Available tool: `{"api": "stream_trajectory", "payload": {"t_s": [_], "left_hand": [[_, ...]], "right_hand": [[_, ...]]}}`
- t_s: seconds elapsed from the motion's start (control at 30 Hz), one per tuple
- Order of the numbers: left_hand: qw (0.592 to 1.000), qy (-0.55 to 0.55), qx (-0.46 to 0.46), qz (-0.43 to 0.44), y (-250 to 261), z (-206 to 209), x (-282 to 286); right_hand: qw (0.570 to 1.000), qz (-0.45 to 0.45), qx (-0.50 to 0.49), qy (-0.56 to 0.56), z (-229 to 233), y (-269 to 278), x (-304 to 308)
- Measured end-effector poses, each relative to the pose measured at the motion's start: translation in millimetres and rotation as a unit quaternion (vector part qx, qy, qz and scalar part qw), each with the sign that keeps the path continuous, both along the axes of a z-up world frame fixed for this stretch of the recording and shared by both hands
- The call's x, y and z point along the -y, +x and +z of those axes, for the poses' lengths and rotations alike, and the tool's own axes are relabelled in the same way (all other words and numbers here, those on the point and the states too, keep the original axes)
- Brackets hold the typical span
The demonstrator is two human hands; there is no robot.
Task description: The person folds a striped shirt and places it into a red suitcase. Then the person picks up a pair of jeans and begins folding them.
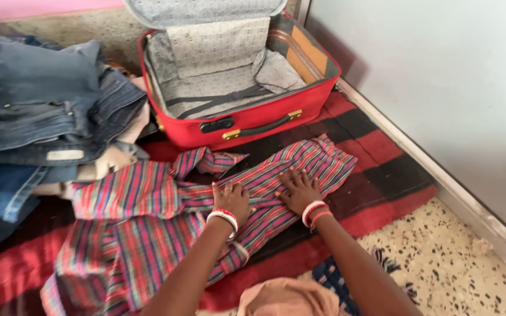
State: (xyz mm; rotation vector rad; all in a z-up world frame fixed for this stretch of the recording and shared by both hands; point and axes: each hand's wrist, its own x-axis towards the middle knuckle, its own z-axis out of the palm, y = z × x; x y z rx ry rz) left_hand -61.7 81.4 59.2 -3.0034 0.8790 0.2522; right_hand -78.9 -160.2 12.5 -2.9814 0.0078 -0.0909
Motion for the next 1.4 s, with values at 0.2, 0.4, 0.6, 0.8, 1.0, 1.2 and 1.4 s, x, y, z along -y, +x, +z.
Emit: {"api": "stream_trajectory", "payload": {"t_s": [0.2,0.4,0.6,0.8,1.0,1.2,1.4], "left_hand": [[0.998,-0.024,0.063,0.005,-11.1,6.9,-56.3],[0.993,-0.026,0.104,0.053,-7.3,22.4,-113.4],[0.984,-0.086,0.096,0.126,-10.4,43.3,-167.2],[0.975,-0.117,0.11,0.155,-11.4,50.0,-194.2],[0.965,-0.147,0.123,0.177,-4.9,42.5,-220.8],[0.882,-0.297,0.273,0.244,-6.9,41.4,-233.4],[0.897,-0.185,0.203,0.347,-29.2,51.7,-228.7]], "right_hand": [[0.992,-0.034,-0.086,0.082,-14.6,18.6,-44.7],[0.982,0.128,0.01,0.135,-9.7,23.1,-127.3],[0.957,0.161,0.096,0.222,12.9,37.4,-200.2],[0.947,0.039,0.032,0.318,15.0,53.6,-258.8],[0.902,-0.03,-0.053,0.427,16.2,60.4,-281.5],[0.849,0.204,0.033,0.486,8.9,61.0,-235.2],[0.797,0.131,-0.24,0.538,-1.4,25.7,-220.6]]}}
